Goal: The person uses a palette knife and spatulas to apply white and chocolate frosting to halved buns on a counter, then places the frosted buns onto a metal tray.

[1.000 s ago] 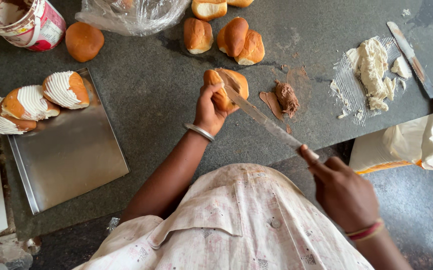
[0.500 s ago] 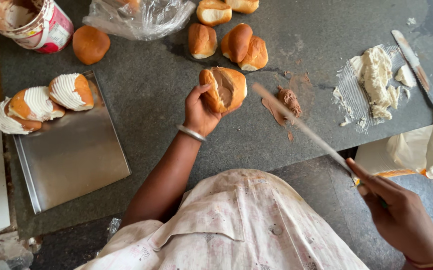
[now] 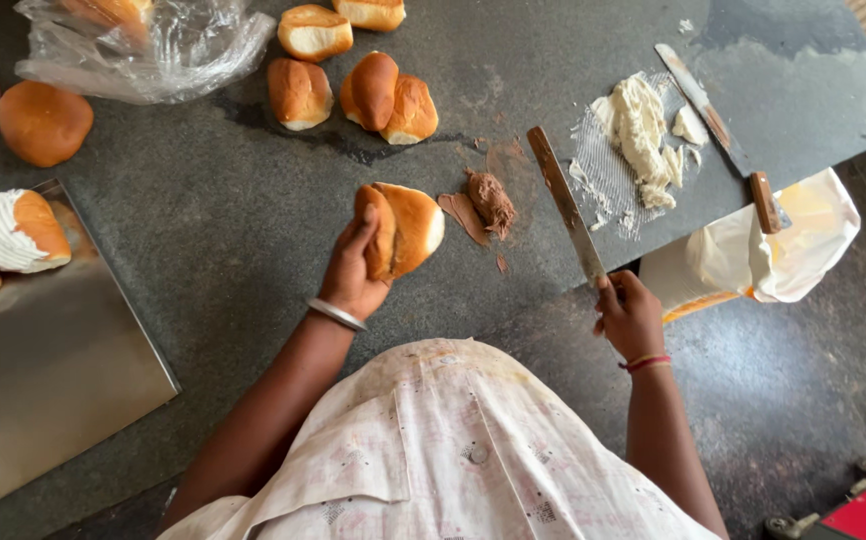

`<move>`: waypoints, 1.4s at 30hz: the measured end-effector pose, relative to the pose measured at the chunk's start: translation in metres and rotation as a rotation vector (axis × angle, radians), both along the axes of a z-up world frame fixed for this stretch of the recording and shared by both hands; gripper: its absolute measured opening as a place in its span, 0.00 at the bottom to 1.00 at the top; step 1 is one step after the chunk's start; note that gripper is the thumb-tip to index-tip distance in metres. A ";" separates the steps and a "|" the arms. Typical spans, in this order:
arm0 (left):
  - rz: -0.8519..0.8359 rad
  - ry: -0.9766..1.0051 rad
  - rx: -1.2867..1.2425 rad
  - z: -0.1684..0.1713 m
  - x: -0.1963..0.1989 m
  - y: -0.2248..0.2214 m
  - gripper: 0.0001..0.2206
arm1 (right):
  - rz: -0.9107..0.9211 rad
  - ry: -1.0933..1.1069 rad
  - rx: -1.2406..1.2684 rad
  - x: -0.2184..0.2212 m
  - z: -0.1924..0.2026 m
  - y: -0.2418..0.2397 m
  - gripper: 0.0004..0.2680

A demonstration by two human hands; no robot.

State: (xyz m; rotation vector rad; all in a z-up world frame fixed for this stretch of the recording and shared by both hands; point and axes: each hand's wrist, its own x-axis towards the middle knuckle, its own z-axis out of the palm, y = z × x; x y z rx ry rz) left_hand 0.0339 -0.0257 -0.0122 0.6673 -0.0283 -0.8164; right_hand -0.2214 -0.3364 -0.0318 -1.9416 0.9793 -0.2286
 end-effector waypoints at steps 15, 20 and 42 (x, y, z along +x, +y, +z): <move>0.044 0.066 0.133 -0.033 -0.031 -0.038 0.30 | 0.112 0.265 -0.536 0.063 -0.003 -0.018 0.10; 0.072 0.051 0.101 -0.021 -0.031 -0.052 0.28 | -0.029 0.107 -0.533 0.030 -0.038 -0.132 0.05; 0.255 0.012 0.185 -0.003 -0.037 -0.088 0.33 | 0.055 0.249 0.229 -0.011 0.006 -0.329 0.11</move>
